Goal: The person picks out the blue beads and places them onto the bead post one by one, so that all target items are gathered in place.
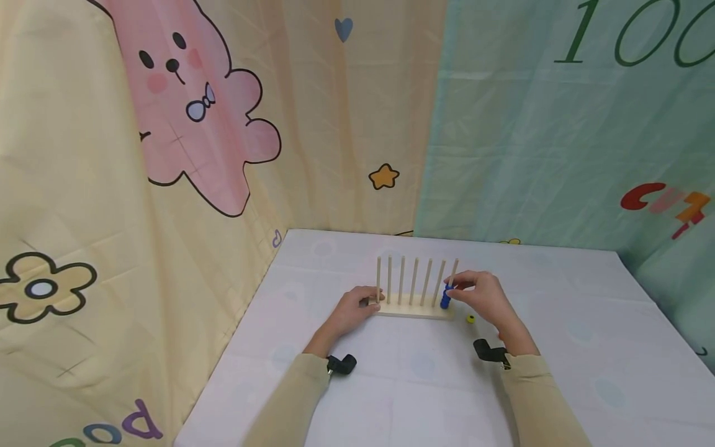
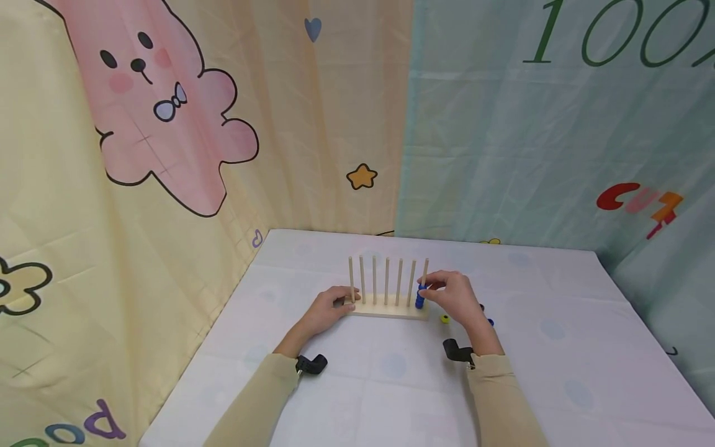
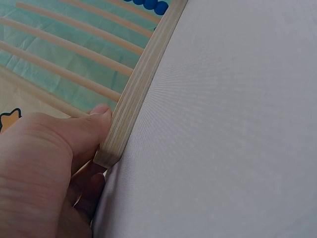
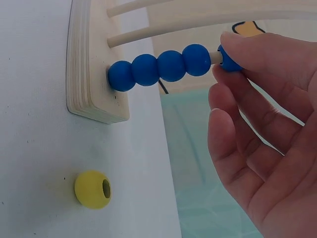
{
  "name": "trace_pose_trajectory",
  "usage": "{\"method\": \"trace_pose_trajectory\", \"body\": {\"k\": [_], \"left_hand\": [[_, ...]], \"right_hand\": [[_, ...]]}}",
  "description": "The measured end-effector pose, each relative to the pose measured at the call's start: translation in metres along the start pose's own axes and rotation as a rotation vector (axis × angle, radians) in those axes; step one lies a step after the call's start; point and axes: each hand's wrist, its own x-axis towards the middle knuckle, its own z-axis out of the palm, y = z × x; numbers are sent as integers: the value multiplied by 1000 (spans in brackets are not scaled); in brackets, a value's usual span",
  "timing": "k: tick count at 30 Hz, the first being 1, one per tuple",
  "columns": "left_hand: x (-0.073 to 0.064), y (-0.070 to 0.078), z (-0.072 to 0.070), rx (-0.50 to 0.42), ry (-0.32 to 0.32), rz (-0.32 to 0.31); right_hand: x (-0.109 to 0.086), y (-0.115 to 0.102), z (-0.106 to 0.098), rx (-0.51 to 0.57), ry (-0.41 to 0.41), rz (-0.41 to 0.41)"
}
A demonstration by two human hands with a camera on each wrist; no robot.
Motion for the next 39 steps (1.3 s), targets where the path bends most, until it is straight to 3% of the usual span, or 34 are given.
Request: {"method": "trace_pose_trajectory", "body": {"k": [17,23,27,34,39], "left_hand": [[-5,1,3,-7,-6,10],[-5,3,6,-15,-16,30],[-5,4,8,-20,-28,10],[-4,3,4,6,-8,9],[0,3,-2,10,-3,19]], "right_hand": [[-5,7,3,-12,-51,1],[-14,8,-10,-46,-34,-30],[-21,10,-18,-44,-34,21],[-27,8,-31,-129,-1,-56],[-34,9,-44,-156,50,-68]]}}
